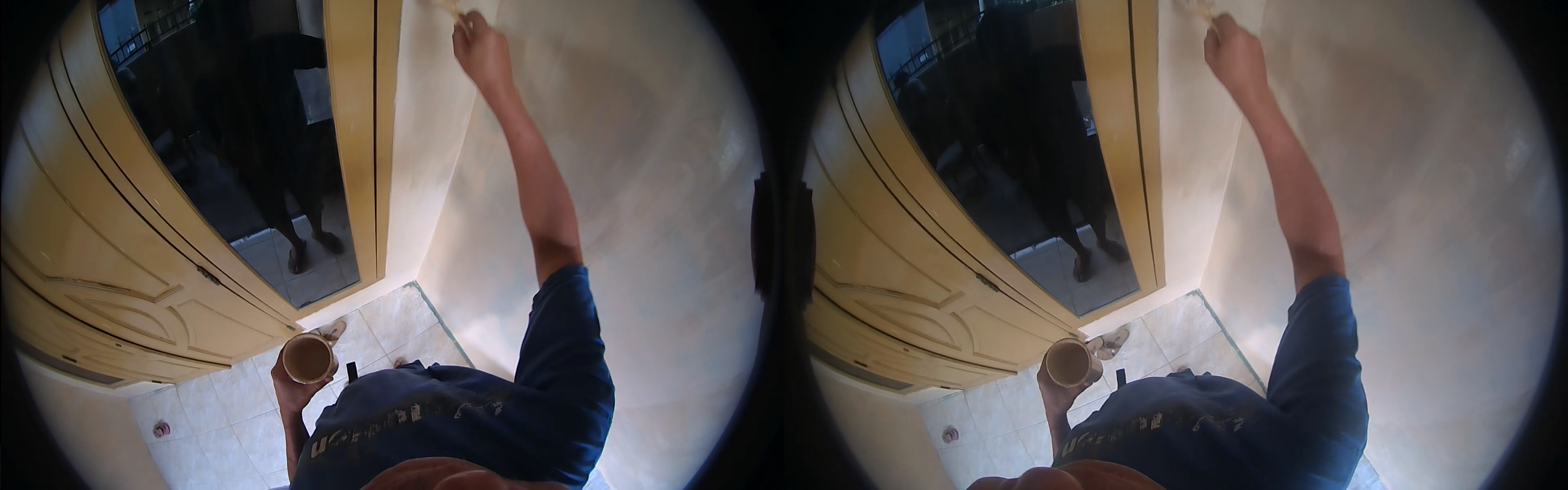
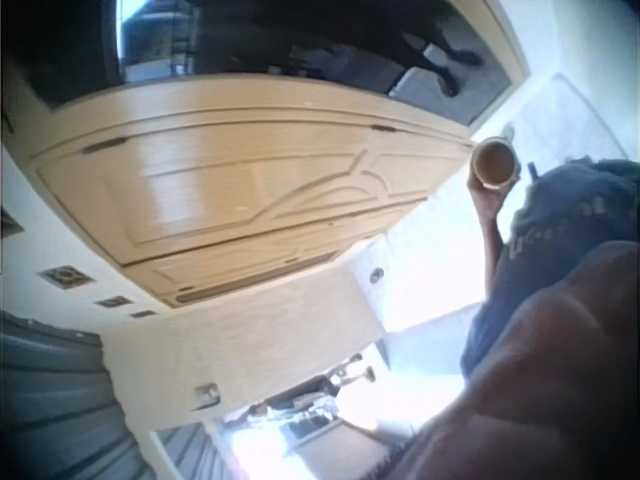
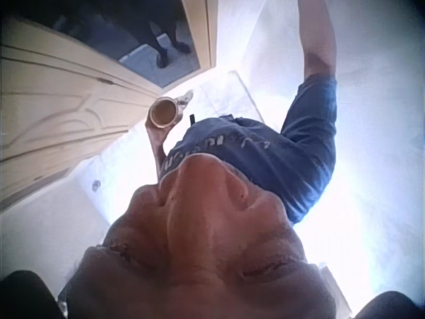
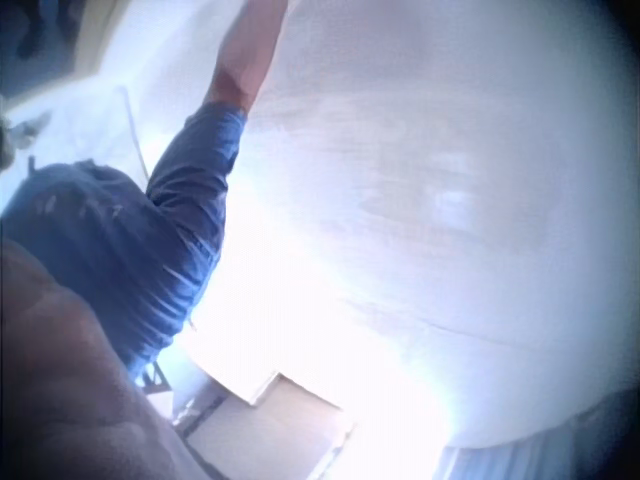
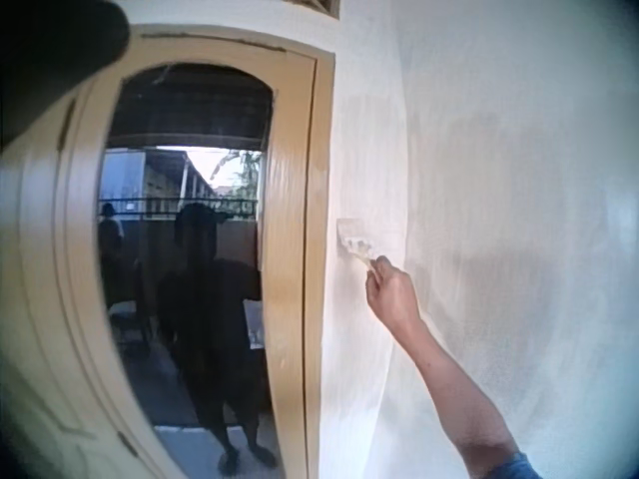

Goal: The person paints a wall section near a door frame using a paintbrush and a small container of paint. They repeatedly dip the brush into the container and apply paint to the wall in vertical strokes.

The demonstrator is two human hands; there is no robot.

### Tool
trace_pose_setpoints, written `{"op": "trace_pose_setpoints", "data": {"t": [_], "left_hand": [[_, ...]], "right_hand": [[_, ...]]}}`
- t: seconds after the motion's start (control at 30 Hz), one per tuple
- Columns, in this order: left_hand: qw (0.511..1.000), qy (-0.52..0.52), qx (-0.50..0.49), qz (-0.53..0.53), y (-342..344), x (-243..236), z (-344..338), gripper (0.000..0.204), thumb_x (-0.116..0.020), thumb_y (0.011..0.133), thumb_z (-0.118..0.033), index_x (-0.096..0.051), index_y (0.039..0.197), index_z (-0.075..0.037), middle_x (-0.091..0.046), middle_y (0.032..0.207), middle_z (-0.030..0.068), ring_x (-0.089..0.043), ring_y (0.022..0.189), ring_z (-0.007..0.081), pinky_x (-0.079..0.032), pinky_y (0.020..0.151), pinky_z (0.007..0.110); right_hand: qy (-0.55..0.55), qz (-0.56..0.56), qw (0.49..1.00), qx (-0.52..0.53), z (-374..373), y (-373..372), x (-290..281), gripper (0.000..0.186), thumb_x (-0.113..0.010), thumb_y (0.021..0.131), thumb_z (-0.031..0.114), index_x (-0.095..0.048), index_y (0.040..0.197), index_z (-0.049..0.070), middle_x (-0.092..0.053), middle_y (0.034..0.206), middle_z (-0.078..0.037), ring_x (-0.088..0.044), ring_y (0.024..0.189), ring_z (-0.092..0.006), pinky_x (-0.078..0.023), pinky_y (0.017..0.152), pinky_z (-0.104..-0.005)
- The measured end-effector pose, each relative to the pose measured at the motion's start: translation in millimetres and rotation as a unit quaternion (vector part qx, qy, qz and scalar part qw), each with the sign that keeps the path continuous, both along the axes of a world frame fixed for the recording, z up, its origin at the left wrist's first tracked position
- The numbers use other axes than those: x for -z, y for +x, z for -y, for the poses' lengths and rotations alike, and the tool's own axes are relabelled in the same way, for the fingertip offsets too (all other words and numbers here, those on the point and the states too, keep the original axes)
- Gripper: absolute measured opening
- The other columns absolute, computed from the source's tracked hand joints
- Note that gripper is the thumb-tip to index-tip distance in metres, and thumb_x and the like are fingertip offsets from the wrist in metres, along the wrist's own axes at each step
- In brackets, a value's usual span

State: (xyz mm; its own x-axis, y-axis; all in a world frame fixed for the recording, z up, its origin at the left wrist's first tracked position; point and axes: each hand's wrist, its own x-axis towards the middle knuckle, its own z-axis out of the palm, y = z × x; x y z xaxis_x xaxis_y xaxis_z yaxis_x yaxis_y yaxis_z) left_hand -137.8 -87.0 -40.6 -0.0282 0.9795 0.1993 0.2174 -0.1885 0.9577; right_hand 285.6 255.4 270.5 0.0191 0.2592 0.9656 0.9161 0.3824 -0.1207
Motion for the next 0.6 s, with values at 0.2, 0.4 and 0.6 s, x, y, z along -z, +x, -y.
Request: {"op": "trace_pose_setpoints", "data": {"t": [0.2, 0.4, 0.6], "left_hand": [[1.0, -0.011, 0.005, -0.004, -2, 4, 7, 0.092, -0.101, 0.056, -0.038, -0.061, 0.129, 0.002, -0.073, 0.116, 0.0137, -0.07, 0.109, 0.0254, -0.055, 0.096, 0.041], [1.0, -0.011, 0.006, -0.014, -2, -2, 11, 0.091, -0.102, 0.056, -0.035, -0.061, 0.128, 0.002, -0.073, 0.116, 0.0135, -0.07, 0.108, 0.0247, -0.056, 0.094, 0.039], [0.999, -0.01, 0.003, -0.045, 1, 2, 15, 0.091, -0.102, 0.056, -0.035, -0.06, 0.128, 0.001, -0.073, 0.115, 0.0135, -0.071, 0.105, 0.0243, -0.057, 0.091, 0.039]], "right_hand": [[-0.114, -0.068, 0.991, -0.004, 23, -10, 178, 0.015, -0.065, 0.092, 0.009, -0.065, 0.104, 0.001, -0.065, 0.08, -0.025, -0.066, 0.074, -0.0435, -0.053, 0.064, -0.0499], [-0.259, -0.088, 0.962, -0.001, 50, -22, 315, 0.012, -0.062, 0.093, 0.009, -0.059, 0.102, 0.002, -0.064, 0.079, -0.025, -0.066, 0.072, -0.0439, -0.054, 0.063, -0.0522], [-0.383, -0.107, 0.917, 0.016, 68, -9, 375, 0.009, -0.061, 0.091, 0.008, -0.059, 0.096, 0.001, -0.066, 0.078, -0.026, -0.068, 0.075, -0.0448, -0.055, 0.066, -0.0518]]}}
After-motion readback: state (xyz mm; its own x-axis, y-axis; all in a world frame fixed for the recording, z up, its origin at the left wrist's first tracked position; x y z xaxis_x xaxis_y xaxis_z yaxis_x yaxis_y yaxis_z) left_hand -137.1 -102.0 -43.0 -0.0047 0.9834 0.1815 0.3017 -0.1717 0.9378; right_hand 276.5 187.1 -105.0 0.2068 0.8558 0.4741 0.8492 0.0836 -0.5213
